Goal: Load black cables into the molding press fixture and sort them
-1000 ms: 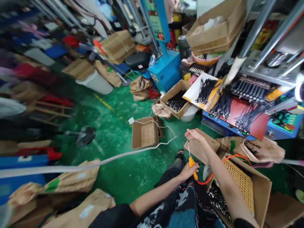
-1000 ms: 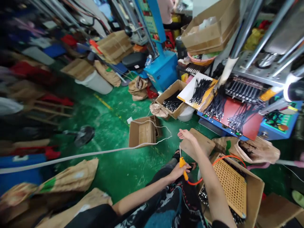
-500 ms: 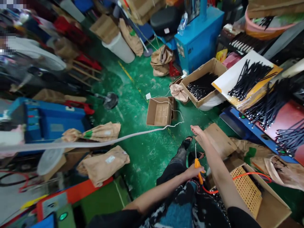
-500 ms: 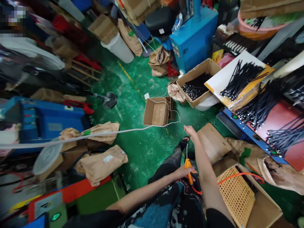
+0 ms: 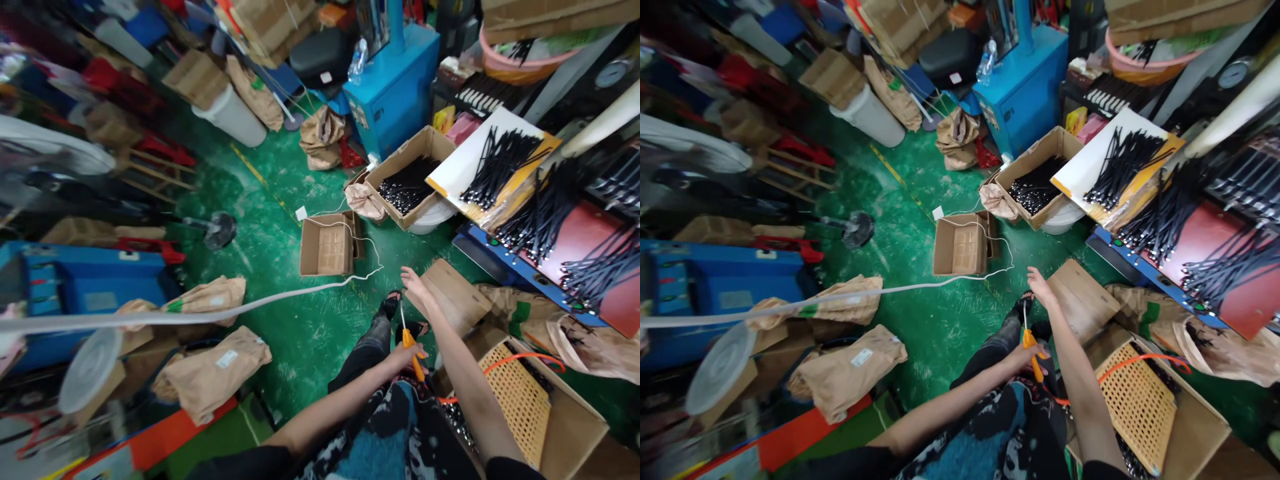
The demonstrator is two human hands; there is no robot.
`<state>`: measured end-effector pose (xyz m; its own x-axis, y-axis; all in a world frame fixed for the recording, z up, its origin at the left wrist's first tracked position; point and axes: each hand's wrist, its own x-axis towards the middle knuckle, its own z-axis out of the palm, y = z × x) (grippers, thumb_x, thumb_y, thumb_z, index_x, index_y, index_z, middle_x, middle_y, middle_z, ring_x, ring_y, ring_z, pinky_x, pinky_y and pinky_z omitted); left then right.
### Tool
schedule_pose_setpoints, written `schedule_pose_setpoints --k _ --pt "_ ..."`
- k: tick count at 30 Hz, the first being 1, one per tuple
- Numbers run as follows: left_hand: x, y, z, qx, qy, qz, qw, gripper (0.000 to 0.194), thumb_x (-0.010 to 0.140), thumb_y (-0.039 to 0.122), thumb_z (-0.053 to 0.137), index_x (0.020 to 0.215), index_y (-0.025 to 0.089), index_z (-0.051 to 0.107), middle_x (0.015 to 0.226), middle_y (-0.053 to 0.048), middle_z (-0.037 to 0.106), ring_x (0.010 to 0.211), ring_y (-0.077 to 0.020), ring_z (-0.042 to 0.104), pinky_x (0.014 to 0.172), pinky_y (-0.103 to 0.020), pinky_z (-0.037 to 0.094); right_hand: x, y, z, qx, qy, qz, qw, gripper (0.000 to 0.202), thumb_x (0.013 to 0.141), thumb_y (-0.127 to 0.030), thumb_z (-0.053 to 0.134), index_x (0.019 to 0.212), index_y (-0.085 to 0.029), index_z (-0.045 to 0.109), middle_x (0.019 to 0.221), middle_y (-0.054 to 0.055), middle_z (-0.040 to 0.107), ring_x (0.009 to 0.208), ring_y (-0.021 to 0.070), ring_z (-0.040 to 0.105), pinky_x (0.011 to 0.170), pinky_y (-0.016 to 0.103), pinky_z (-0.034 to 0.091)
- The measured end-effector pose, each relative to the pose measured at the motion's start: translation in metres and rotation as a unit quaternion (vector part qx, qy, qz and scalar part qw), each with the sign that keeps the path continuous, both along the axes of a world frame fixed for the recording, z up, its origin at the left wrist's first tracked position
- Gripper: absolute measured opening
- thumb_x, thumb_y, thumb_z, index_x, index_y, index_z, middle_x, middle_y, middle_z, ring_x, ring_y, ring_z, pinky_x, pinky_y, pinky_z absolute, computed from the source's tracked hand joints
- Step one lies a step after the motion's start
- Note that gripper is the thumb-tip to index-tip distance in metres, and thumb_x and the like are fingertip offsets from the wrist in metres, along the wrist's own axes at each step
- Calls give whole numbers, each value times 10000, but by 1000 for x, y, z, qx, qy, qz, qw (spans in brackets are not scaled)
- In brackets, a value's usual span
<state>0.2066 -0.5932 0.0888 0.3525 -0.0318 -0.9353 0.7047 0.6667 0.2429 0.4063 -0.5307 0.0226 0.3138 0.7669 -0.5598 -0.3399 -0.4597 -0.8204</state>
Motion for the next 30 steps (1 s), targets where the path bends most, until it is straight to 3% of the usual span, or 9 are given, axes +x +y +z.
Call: schedule_pose_setpoints --k 3,5,8,11,14,18,20,25,30 --pt "7 19 2 58 -10 47 997 401 1071 519 604 1163 139 692 1022 -60 745 828 -166 726 760 -344 626 -20 -74 27 20 -31 26 999 442 1016 -400 718 1402 -198 645 1484 126 620 1314 306 633 1100 558 546" --pt "13 28 7 95 -31 69 993 404 1050 532 630 1176 152 684 1072 -69 750 903 -182 733 808 -344 616 -45 -126 46 35 -43 55 997 478 942 -408 781 1365 -207 687 1410 99 693 1292 319 664 1097 531 558" --pt "22 30 17 100 -80 64 990 413 916 533 806 1084 167 715 1028 -65 772 991 -221 738 874 -318 588 -81 -176 66 39 -84 57 994 684 806 -348 845 1451 -248 641 1435 81 703 1309 326 670 1141 514 533" --pt "29 29 26 74 -124 50 988 451 755 417 960 1064 167 747 1042 -87 791 1070 -282 739 957 -349 573 -95 -191 75 14 -153 20 988 640 914 -285 656 1546 -273 553 1565 85 614 1431 309 588 1234 530 429" --pt "37 45 28 90 -134 88 983 432 878 482 843 1182 196 731 1203 -117 777 1210 -307 711 1036 -393 558 -92 -194 82 -17 -206 5 978 544 996 -300 536 1538 -274 564 1536 101 639 1391 303 622 1195 502 456" --pt "53 101 22 131 -144 173 965 573 1067 674 443 1281 198 677 1338 -133 730 1282 -260 690 1077 -398 559 -85 -214 90 -55 -235 49 969 370 974 -398 659 1303 -244 726 1164 88 800 1084 292 753 990 415 555" --pt "60 134 17 132 -136 186 964 551 1079 639 466 1267 164 675 1307 -136 728 1202 -251 716 1030 -427 590 -84 -231 90 -73 -242 80 964 302 949 -396 725 1194 -222 755 1059 68 797 1031 265 748 974 410 554" --pt "57 186 4 143 -62 145 977 346 1048 418 670 1282 162 672 1240 -98 708 1026 -213 716 888 -409 636 -85 -267 86 -133 -256 129 949 335 1012 -444 716 1212 -174 720 1135 68 747 1066 232 714 1003 477 573" --pt "40 181 -5 158 -41 77 984 315 1059 407 655 1271 175 678 1233 -94 708 996 -197 712 857 -379 641 -91 -271 69 -275 -272 124 914 335 1027 -419 711 1255 -175 698 1247 87 715 1095 236 710 971 467 608"
